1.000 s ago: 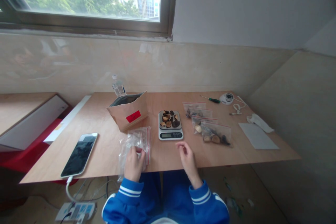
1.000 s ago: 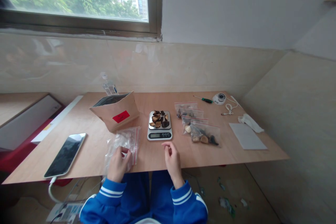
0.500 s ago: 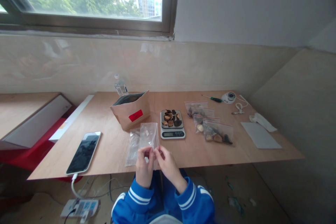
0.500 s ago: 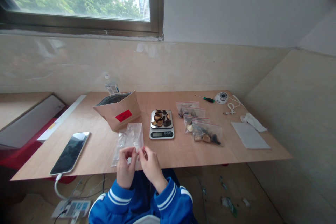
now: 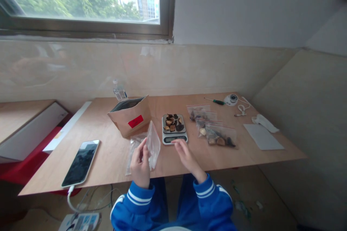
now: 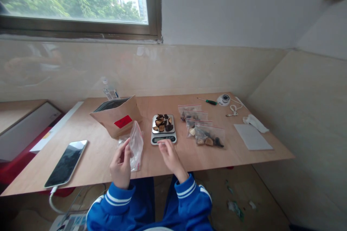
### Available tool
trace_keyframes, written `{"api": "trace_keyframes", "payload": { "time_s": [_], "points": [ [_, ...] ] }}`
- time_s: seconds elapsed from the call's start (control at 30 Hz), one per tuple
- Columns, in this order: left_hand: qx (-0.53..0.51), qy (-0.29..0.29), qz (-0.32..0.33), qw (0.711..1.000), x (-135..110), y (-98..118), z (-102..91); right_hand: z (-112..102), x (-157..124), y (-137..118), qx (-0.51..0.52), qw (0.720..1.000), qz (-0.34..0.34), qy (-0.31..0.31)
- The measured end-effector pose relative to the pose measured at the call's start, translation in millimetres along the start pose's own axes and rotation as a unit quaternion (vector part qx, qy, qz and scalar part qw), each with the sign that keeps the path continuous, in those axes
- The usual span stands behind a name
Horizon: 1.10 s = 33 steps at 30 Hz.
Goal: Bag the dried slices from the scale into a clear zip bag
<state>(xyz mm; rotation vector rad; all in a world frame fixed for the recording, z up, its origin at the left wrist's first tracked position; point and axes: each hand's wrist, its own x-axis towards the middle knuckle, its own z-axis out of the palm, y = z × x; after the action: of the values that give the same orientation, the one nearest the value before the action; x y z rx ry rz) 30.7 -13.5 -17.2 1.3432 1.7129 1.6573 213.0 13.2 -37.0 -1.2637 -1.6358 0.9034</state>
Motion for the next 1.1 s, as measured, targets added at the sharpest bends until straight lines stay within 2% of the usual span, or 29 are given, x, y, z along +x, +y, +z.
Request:
{"api": "trace_keyframes", "payload": {
  "time_s": [0.07, 0.1, 0.2, 0.33, 0.53, 0.83, 1.0, 1.1],
  "points": [
    [0.001, -0.007, -0.010, 1.000, 3, 1, 1.8, -13, 22, 13, -0.116, 0.989, -0.045, 0.083],
    [0.000, -0.008, -0.017, 1.000, 5, 2, 3.3, -18, 33, 21, -0.166, 0.979, -0.061, 0.097],
    [-0.009, -0.008, -0.043, 0.999, 9, 5, 9.7, -26, 61, 45, -0.260, 0.959, -0.081, 0.081],
    [-0.017, -0.026, -0.064, 0.997, 16, 4, 19.7, -25, 74, 64, -0.303, 0.947, -0.089, 0.062],
    [-0.010, -0.068, -0.094, 0.993, 21, -3, 26.6, -24, 74, 67, -0.298, 0.947, -0.086, 0.090],
    [0.016, -0.066, -0.063, 0.996, 9, -4, 29.1, -19, 76, 77, -0.225, 0.959, -0.072, 0.154],
    [0.016, -0.061, -0.062, 0.996, 8, -7, 31.1, -13, 77, 83, -0.140, 0.964, -0.026, 0.224],
    [0.011, -0.054, -0.066, 0.996, 9, -6, 31.2, -14, 77, 82, -0.075, 0.964, 0.033, 0.252]
  ]
}}
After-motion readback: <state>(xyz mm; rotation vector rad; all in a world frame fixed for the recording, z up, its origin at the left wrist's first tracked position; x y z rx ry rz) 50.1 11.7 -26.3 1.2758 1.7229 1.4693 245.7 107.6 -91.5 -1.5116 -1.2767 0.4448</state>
